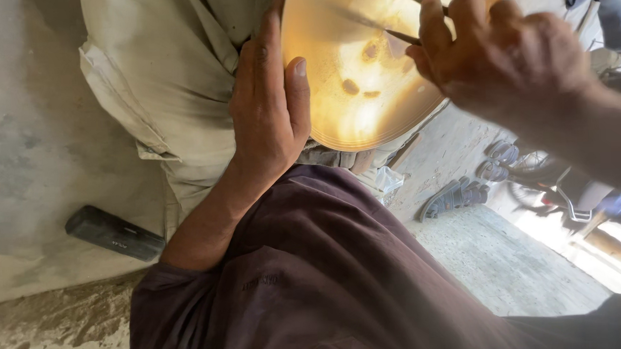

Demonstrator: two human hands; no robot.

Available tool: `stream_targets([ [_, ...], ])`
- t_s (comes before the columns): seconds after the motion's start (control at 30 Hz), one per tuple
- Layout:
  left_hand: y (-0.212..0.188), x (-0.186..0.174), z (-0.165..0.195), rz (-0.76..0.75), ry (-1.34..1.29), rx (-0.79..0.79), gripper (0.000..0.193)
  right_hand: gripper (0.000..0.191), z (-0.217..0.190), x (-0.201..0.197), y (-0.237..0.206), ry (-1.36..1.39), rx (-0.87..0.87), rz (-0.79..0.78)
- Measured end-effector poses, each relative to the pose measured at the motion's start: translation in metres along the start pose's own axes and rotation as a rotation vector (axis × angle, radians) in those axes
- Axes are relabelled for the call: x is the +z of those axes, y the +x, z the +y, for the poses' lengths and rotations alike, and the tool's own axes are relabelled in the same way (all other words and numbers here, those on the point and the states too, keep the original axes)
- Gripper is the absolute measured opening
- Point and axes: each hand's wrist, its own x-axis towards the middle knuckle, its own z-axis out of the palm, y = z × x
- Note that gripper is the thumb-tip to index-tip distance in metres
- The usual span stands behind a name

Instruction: The person sits on the floor with a brass disc on their lap and scribes layout lines on it using a compass divider and a pointed scriber, rotating the disc as they work. They briefly set the tools down and pick up a dark object from the floor before resuming scribing.

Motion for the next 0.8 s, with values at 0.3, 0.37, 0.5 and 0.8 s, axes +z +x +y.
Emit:
stream_targets([
  [0.3, 0.002, -0.002, 0.0, -0.03, -0.022, 0.0, 0.041, 0.049, -0.001, -0.018, 0.027, 0.788, 0.378, -0.762],
  [0.37, 0.002, -0.002, 0.0, -0.023, -0.015, 0.011, 0.041, 0.056, 0.011, -0.007, 0.032, 0.936, 0.425, -0.776],
  [0.5, 0.0, 0.001, -0.002, -0.002, -0.011, 0.008, 0.043, 0.042, 0.011, 0.012, 0.026, 1.059, 0.416, -0.609],
  [0.8, 0.004, 0.0, -0.005, -0.002, 0.05, 0.054, 0.04, 0.038, 0.01, 0.013, 0.026, 0.428, 0.067, -0.388],
])
